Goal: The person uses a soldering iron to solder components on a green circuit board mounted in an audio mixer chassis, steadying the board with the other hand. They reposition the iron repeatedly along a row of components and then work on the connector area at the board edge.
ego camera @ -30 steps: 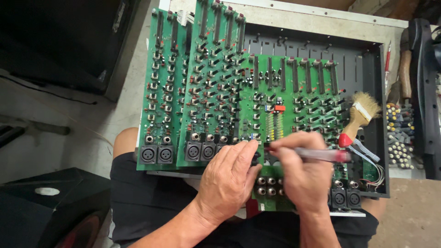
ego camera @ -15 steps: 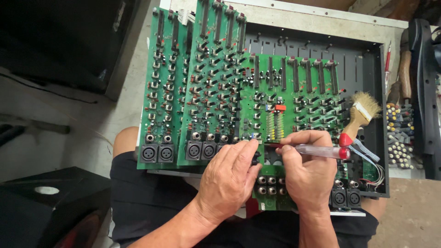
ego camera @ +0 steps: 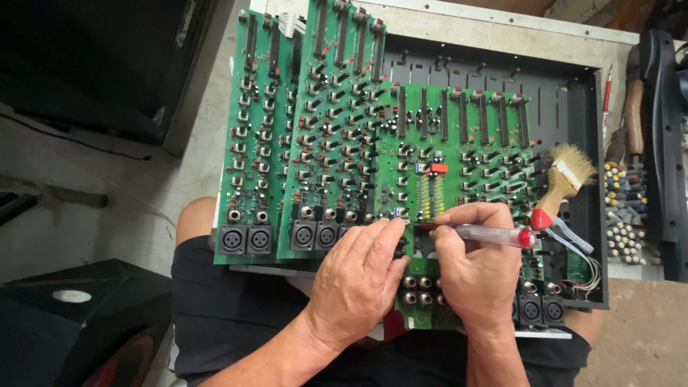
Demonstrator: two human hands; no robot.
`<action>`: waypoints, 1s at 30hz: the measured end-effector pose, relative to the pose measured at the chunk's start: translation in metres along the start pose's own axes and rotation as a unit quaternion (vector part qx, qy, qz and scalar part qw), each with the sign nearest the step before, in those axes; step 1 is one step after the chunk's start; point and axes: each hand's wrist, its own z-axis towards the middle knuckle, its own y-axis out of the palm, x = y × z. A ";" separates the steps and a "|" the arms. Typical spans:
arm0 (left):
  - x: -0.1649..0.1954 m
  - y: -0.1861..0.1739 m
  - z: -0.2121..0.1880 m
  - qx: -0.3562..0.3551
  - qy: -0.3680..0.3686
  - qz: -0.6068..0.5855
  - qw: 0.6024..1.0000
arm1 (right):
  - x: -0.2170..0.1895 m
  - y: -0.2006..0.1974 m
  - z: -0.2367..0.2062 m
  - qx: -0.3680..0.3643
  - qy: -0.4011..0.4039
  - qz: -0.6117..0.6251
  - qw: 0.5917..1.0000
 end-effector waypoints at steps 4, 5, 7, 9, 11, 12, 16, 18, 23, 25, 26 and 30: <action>0.001 0.002 0.000 -0.003 -0.002 -0.001 1.000 | 0.000 -0.001 0.002 -0.002 0.011 -0.012 1.000; 0.001 0.002 0.000 -0.003 -0.001 -0.001 1.000 | 0.000 -0.002 0.001 -0.008 0.006 -0.028 1.000; 0.002 0.003 0.001 -0.003 0.001 -0.001 1.000 | -0.001 -0.005 0.001 -0.018 -0.004 -0.060 0.998; 0.003 0.004 0.002 -0.006 0.000 0.000 1.000 | -0.001 -0.007 0.001 -0.029 -0.041 -0.073 0.996; 0.003 0.004 0.002 -0.006 0.001 0.001 1.000 | -0.001 -0.008 0.002 -0.039 -0.055 -0.066 0.996; 0.003 0.005 0.003 -0.004 0.002 0.001 1.000 | 0.000 -0.008 0.003 -0.044 -0.051 -0.053 0.996; 0.002 0.005 0.004 -0.004 0.004 0.002 1.000 | 0.002 -0.008 0.004 -0.040 -0.029 -0.006 0.999; 0.002 0.007 0.005 -0.005 0.005 0.002 1.000 | 0.003 -0.008 0.006 -0.037 -0.022 -0.008 0.999; -0.002 0.008 0.008 -0.002 0.007 0.004 1.000 | 0.004 -0.006 0.012 -0.055 -0.056 -0.031 0.996; -0.003 0.009 0.009 -0.005 0.005 0.002 1.000 | 0.003 -0.006 0.013 -0.058 -0.043 -0.033 0.997; -0.003 0.010 0.009 -0.005 0.005 0.001 1.000 | 0.003 -0.006 0.014 -0.058 -0.046 -0.034 0.997; -0.005 0.010 0.010 -0.003 0.006 0.003 1.000 | 0.004 -0.004 0.017 -0.060 -0.046 -0.040 0.996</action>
